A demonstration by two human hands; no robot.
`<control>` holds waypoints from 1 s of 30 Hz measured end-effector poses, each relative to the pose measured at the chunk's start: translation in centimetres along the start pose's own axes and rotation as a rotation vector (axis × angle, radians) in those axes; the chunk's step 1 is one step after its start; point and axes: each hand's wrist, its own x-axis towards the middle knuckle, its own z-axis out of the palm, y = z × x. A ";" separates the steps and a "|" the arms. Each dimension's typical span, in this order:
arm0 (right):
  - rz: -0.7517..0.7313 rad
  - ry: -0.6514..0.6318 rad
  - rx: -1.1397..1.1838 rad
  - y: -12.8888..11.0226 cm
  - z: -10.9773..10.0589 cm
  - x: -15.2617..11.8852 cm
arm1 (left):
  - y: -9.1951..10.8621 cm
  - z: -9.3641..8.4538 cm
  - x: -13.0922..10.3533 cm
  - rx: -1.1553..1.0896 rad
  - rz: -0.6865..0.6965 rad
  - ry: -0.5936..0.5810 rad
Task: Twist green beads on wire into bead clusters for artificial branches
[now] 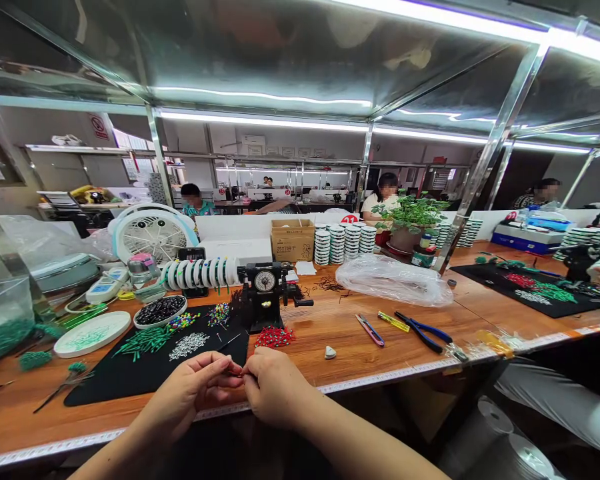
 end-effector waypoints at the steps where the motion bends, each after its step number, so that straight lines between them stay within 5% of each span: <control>1: -0.022 -0.027 -0.042 0.0 -0.1 0.0 | 0.2 -0.1 0.1 0.139 0.048 0.006; 5: -0.132 -0.108 -0.114 0.0 -0.6 -0.2 | 1.7 -0.2 0.5 0.528 0.377 0.013; 9: -0.166 -0.003 0.028 -0.1 -0.5 -0.2 | 2.4 -0.1 1.3 0.268 0.190 -0.057; 16: -0.211 0.142 0.380 -0.4 -0.1 -0.3 | 0.5 0.5 2.5 -0.021 -0.014 -0.100; 20: -0.152 0.153 0.483 -0.6 -0.3 -0.4 | 1.0 0.3 2.1 -0.046 -0.001 -0.098; 23: -0.106 0.164 0.496 -0.8 -0.6 -0.5 | 2.8 -0.6 1.1 0.136 0.156 -0.092; 26: -0.095 0.167 0.486 -0.9 -0.6 -0.6 | 3.9 -1.2 0.2 0.347 0.210 -0.216; 30: -0.082 0.175 0.464 -0.9 -0.3 -0.5 | 3.3 -1.3 0.0 0.316 0.188 -0.335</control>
